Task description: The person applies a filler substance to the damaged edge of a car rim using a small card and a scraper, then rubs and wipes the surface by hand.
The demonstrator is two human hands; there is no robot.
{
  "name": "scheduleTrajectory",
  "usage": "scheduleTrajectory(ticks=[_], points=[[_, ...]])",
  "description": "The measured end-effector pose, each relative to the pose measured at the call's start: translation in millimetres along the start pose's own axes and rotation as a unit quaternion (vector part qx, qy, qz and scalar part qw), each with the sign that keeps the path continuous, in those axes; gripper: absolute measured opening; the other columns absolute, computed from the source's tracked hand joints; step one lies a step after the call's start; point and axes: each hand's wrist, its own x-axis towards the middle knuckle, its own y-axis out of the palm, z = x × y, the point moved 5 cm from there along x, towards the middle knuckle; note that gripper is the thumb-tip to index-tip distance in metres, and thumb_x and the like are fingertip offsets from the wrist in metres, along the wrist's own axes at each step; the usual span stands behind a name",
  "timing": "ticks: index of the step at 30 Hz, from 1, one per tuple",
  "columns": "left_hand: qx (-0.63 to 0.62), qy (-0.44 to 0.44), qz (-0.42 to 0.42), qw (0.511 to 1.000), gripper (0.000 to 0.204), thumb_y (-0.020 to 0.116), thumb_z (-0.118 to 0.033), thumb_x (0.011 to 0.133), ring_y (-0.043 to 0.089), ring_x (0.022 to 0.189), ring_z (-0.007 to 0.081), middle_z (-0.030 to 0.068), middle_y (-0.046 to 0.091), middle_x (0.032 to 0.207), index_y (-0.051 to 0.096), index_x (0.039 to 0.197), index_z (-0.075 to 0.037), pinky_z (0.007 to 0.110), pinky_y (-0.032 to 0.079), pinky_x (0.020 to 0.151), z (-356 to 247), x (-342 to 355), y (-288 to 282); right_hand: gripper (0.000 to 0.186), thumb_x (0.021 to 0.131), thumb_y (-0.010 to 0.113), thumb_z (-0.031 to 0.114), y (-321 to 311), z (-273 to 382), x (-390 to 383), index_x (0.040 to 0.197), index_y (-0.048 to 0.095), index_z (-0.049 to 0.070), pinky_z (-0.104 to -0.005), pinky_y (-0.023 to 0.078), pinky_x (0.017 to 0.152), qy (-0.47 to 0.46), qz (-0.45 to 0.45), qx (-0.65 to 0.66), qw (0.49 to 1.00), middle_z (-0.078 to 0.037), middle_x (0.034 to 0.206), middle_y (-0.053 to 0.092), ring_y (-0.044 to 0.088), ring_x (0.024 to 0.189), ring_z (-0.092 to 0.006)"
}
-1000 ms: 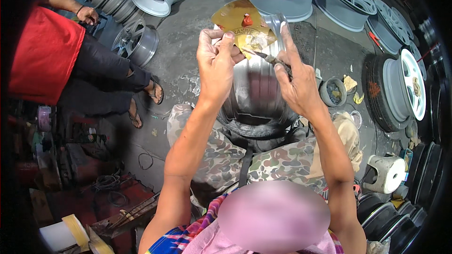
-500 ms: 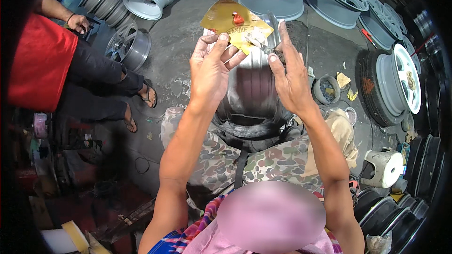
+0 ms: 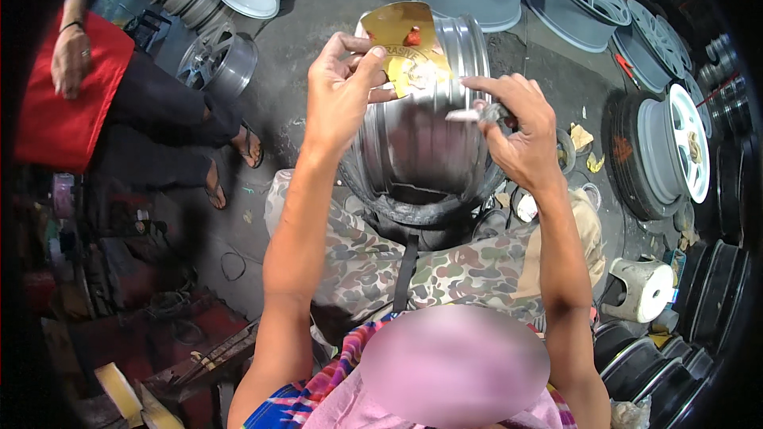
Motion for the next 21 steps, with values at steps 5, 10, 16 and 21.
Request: scheduleTrajectory(ticks=[5, 10, 16, 21], points=[[0.06, -0.051, 0.054, 0.995, 0.017, 0.063, -0.01, 0.102, 0.073, 0.086, 0.0205, 0.0197, 0.07, 0.099, 0.056, 0.108, 0.004, 0.036, 0.067, 0.068, 0, -4, 8, 0.049, 0.072, 0.066, -0.004, 22, 8, -1, 0.116, 0.077, 0.016, -0.0361, 0.042, 0.072, -0.123, 0.056, -0.024, 0.99, -0.003, 0.081, 0.07, 0.059, 0.074, -0.0231], [0.067, -0.058, 0.1, 0.991, 0.019, 0.064, -0.01, 0.101, 0.073, 0.085, 0.0225, 0.0206, 0.069, 0.099, 0.056, 0.109, 0.005, 0.037, 0.067, 0.068, 0, -6, 9, 0.062, 0.067, 0.064, -0.006, 35, 12, 0, 0.122, 0.075, 0.02, -0.0378, 0.044, 0.073, -0.145, 0.087, -0.055, 0.984, -0.003, 0.078, 0.067, 0.06, 0.076, -0.0246], [0.003, -0.028, 0.029, 0.999, 0.016, 0.066, -0.012, 0.101, 0.068, 0.079, 0.013, 0.0083, 0.068, 0.091, 0.058, 0.108, 0.0, 0.033, 0.063, 0.066, 10, 5, -33, 0.059, 0.068, 0.061, -0.009, 41, 11, 5, 0.12, 0.074, 0.016, -0.0375, 0.046, 0.074, -0.14, 0.139, -0.046, 0.979, -0.006, 0.083, 0.063, 0.059, 0.077, -0.0269], [-0.057, 0.096, -0.168, 0.979, 0.019, 0.066, -0.01, 0.101, 0.073, 0.089, 0.0188, 0.014, 0.069, 0.102, 0.055, 0.111, 0.002, 0.035, 0.065, 0.076, -15, 14, -107, 0.055, 0.078, 0.056, -0.014, 47, -4, 39, 0.122, 0.073, 0.014, -0.0376, 0.048, 0.079, -0.026, 0.151, 0.081, 0.985, -0.012, 0.083, 0.058, 0.059, 0.081, -0.0275]])
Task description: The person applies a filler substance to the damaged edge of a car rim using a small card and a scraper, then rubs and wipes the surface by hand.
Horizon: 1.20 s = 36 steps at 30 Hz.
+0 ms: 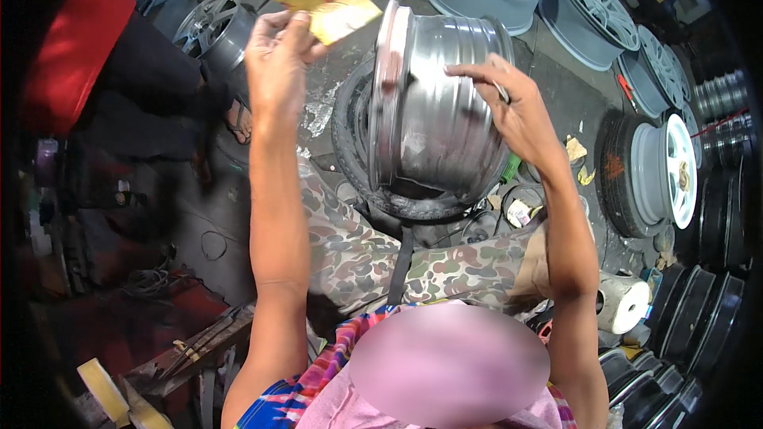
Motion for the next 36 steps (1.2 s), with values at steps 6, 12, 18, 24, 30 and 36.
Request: scheduleTrajectory(ticks=[6, 12, 18, 24, 30, 36], points=[[-0.048, 0.02, -0.052, 0.997, 0.024, 0.066, -0.009, 0.101, 0.075, 0.093, 0.0238, 0.0207, 0.069, 0.105, 0.051, 0.113, 0.006, 0.036, 0.067, 0.076, 3, 20, -41, 0.06, 0.079, 0.051, -0.007, 14, -45, 56, 0.129, 0.073, 0.019, -0.0406, 0.045, 0.078, 0.015, 0.079, -0.052, 0.995, -0.015, 0.082, 0.051, 0.054, 0.08, -0.0297], [-0.013, 0.002, -0.077, 0.997, 0.028, 0.069, -0.012, 0.1, 0.066, 0.076, 0.0102, 0.0083, 0.066, 0.089, 0.052, 0.115, 0.004, 0.031, 0.063, 0.072, 5, 21, -52, 0.065, 0.076, 0.053, -0.005, 36, -45, 75, 0.133, 0.071, 0.02, -0.0418, 0.04, 0.075, -0.033, 0.1, -0.089, 0.99, -0.015, 0.082, 0.043, 0.048, 0.078, -0.0318], [-0.001, -0.017, -0.048, 0.999, 0.022, 0.07, -0.011, 0.099, 0.069, 0.08, 0.0102, 0.0073, 0.07, 0.093, 0.055, 0.111, -0.003, 0.028, 0.061, 0.071, 10, 23, -64, 0.062, 0.08, 0.058, -0.001, 44, -41, 67, 0.137, 0.069, 0.019, -0.0379, 0.035, 0.078, -0.03, 0.111, -0.182, 0.977, -0.012, 0.085, 0.044, 0.049, 0.084, -0.0284], [0.01, -0.024, -0.05, 0.998, 0.021, 0.07, -0.011, 0.099, 0.07, 0.082, 0.0108, 0.0089, 0.071, 0.095, 0.056, 0.112, -0.002, 0.028, 0.062, 0.072, 13, 22, -64, 0.063, 0.079, 0.06, 0.0, 47, -31, 54, 0.138, 0.068, 0.019, -0.0375, 0.034, 0.077, -0.072, 0.109, -0.239, 0.962, -0.01, 0.087, 0.046, 0.049, 0.085, -0.0272], [-0.005, -0.007, -0.04, 0.999, 0.021, 0.07, -0.01, 0.099, 0.071, 0.083, 0.0122, 0.0113, 0.071, 0.096, 0.056, 0.112, 0.0, 0.027, 0.062, 0.071, 9, 19, -55, 0.075, 0.068, 0.061, -0.006, 54, -13, 33, 0.138, 0.067, 0.02, -0.0378, 0.033, 0.078, -0.088, 0.133, -0.272, 0.949, -0.009, 0.091, 0.048, 0.05, 0.088, -0.026], [0.012, -0.024, -0.046, 0.999, 0.022, 0.07, -0.01, 0.099, 0.068, 0.079, 0.01, 0.0091, 0.07, 0.093, 0.056, 0.112, -0.001, 0.026, 0.061, 0.07, 12, 19, -52, 0.074, 0.069, 0.059, -0.007, 46, -24, 52, 0.136, 0.069, 0.023, -0.0379, 0.034, 0.079, -0.104, 0.107, -0.289, 0.946, -0.009, 0.091, 0.047, 0.05, 0.088, -0.0261]])
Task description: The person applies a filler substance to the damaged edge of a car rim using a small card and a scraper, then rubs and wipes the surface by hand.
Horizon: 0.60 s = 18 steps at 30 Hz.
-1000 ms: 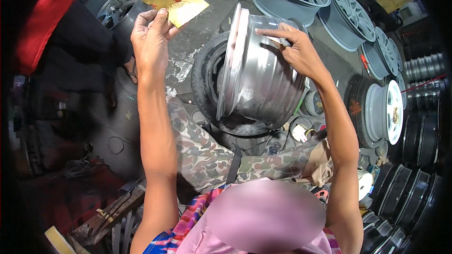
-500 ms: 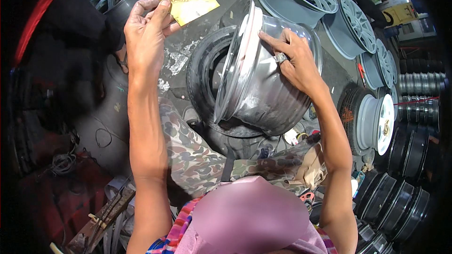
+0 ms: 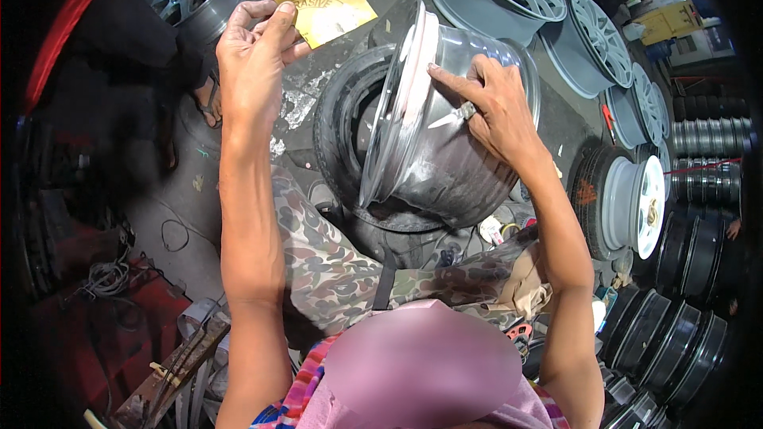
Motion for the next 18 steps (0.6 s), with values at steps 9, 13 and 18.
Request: scheduleTrajectory(ticks=[9, 13, 18], points=[[0.007, -0.006, 0.004, 1.0, 0.022, 0.07, -0.012, 0.099, 0.07, 0.084, 0.0112, 0.0105, 0.07, 0.098, 0.057, 0.113, -0.001, 0.027, 0.061, 0.071, 0, -1, 0, 0.067, 0.074, 0.058, -0.003, 5, -32, 23, 0.134, 0.069, 0.024, -0.039, 0.035, 0.078, 0.003, -0.004, -0.015, 1.0, -0.009, 0.091, 0.049, 0.051, 0.089, -0.0264], [0.016, -0.009, 0.001, 1.0, 0.021, 0.07, -0.012, 0.1, 0.07, 0.085, 0.0119, 0.0113, 0.07, 0.1, 0.057, 0.113, -0.001, 0.028, 0.061, 0.072, -1, -2, 1, 0.063, 0.077, 0.056, -0.003, 8, -45, 35, 0.132, 0.071, 0.025, -0.0391, 0.035, 0.076, 0.012, 0.0, -0.015, 1.0, -0.008, 0.088, 0.05, 0.053, 0.088, -0.0259], [0.015, -0.01, 0.007, 1.0, 0.022, 0.069, -0.012, 0.101, 0.07, 0.086, 0.0118, 0.0116, 0.07, 0.102, 0.058, 0.114, 0.0, 0.027, 0.061, 0.074, -2, -5, 2, 0.061, 0.08, 0.054, 0.0, 17, -69, 49, 0.133, 0.07, 0.025, -0.0395, 0.035, 0.076, 0.025, 0.016, -0.009, 1.0, -0.009, 0.087, 0.048, 0.053, 0.089, -0.0286]])
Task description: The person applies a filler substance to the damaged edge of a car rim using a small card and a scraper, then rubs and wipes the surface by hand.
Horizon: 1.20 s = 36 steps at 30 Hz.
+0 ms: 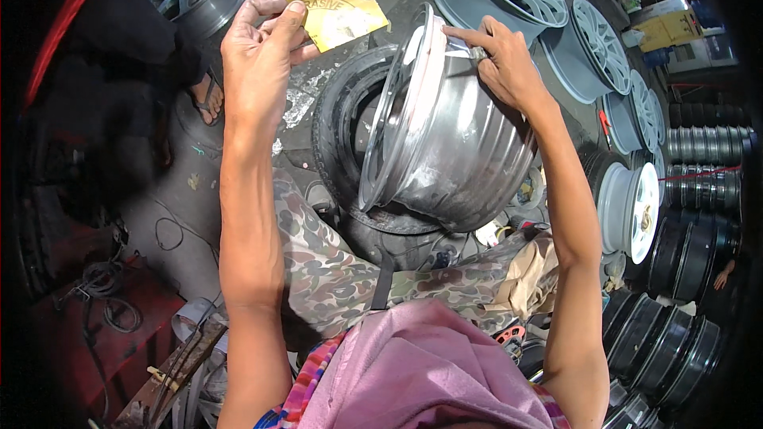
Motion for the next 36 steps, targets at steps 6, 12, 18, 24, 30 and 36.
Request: scheduleTrajectory(ticks=[6, 12, 18, 24, 30, 36], points=[[-0.005, 0.004, 0.01, 1.0, 0.022, 0.069, -0.014, 0.101, 0.067, 0.083, 0.0088, 0.0079, 0.069, 0.097, 0.058, 0.114, -0.001, 0.027, 0.061, 0.074, 0, 0, -1, 0.06, 0.081, 0.053, 0.003, 17, -30, 17, 0.134, 0.069, 0.025, -0.0456, 0.042, 0.079, 0.023, 0.019, 0.045, 0.999, -0.013, 0.089, 0.049, 0.056, 0.088, -0.0338], [0.0, 0.004, 0.001, 1.0, 0.021, 0.069, -0.014, 0.101, 0.066, 0.082, 0.008, 0.0056, 0.068, 0.095, 0.058, 0.113, -0.002, 0.027, 0.06, 0.075, -2, -2, 0, 0.07, 0.075, 0.045, -0.003, 15, -25, 13, 0.136, 0.068, 0.021, -0.0436, 0.044, 0.083, 0.049, 0.024, 0.081, 0.995, -0.016, 0.086, 0.044, 0.05, 0.082, -0.0343], [-0.008, -0.001, 0.01, 1.0, 0.023, 0.07, -0.015, 0.1, 0.066, 0.082, 0.0083, 0.0053, 0.067, 0.094, 0.057, 0.114, -0.001, 0.028, 0.06, 0.076, -1, -2, 4, 0.068, 0.078, 0.049, -0.001, 3, 7, -17, 0.14, 0.066, 0.02, -0.0422, 0.041, 0.083, 0.044, 0.017, 0.099, 0.994, -0.016, 0.088, 0.047, 0.052, 0.086, -0.0334], [0.01, -0.002, 0.008, 1.0, 0.027, 0.07, -0.016, 0.1, 0.068, 0.085, 0.0103, 0.0084, 0.069, 0.097, 0.056, 0.116, 0.002, 0.028, 0.059, 0.076, -3, -4, 9, 0.066, 0.077, 0.056, -0.001, -3, 45, -45, 0.139, 0.067, 0.018, -0.0391, 0.035, 0.079, 0.034, -0.006, 0.083, 0.996, -0.012, 0.089, 0.048, 0.051, 0.089, -0.0296], [-0.003, 0.013, 0.022, 1.0, 0.029, 0.07, -0.018, 0.101, 0.068, 0.085, 0.0101, 0.0088, 0.069, 0.098, 0.056, 0.117, 0.002, 0.027, 0.058, 0.077, 3, -3, 7, 0.073, 0.071, 0.058, -0.003, -9, 84, -72, 0.141, 0.065, 0.017, -0.0396, 0.034, 0.079, 0.029, -0.001, 0.034, 0.999, -0.01, 0.091, 0.048, 0.052, 0.09, -0.0273], [0.004, 0.017, 0.015, 1.0, 0.03, 0.071, -0.019, 0.1, 0.065, 0.081, 0.0085, 0.0052, 0.067, 0.092, 0.056, 0.116, 0.001, 0.026, 0.057, 0.075, -1, -7, 11, 0.076, 0.068, 0.067, -0.001, -8, 111, -94, 0.142, 0.062, 0.018, -0.0391, 0.033, 0.078, 0.01, -0.006, -0.007, 1.0, -0.007, 0.093, 0.047, 0.051, 0.09, -0.0241]])
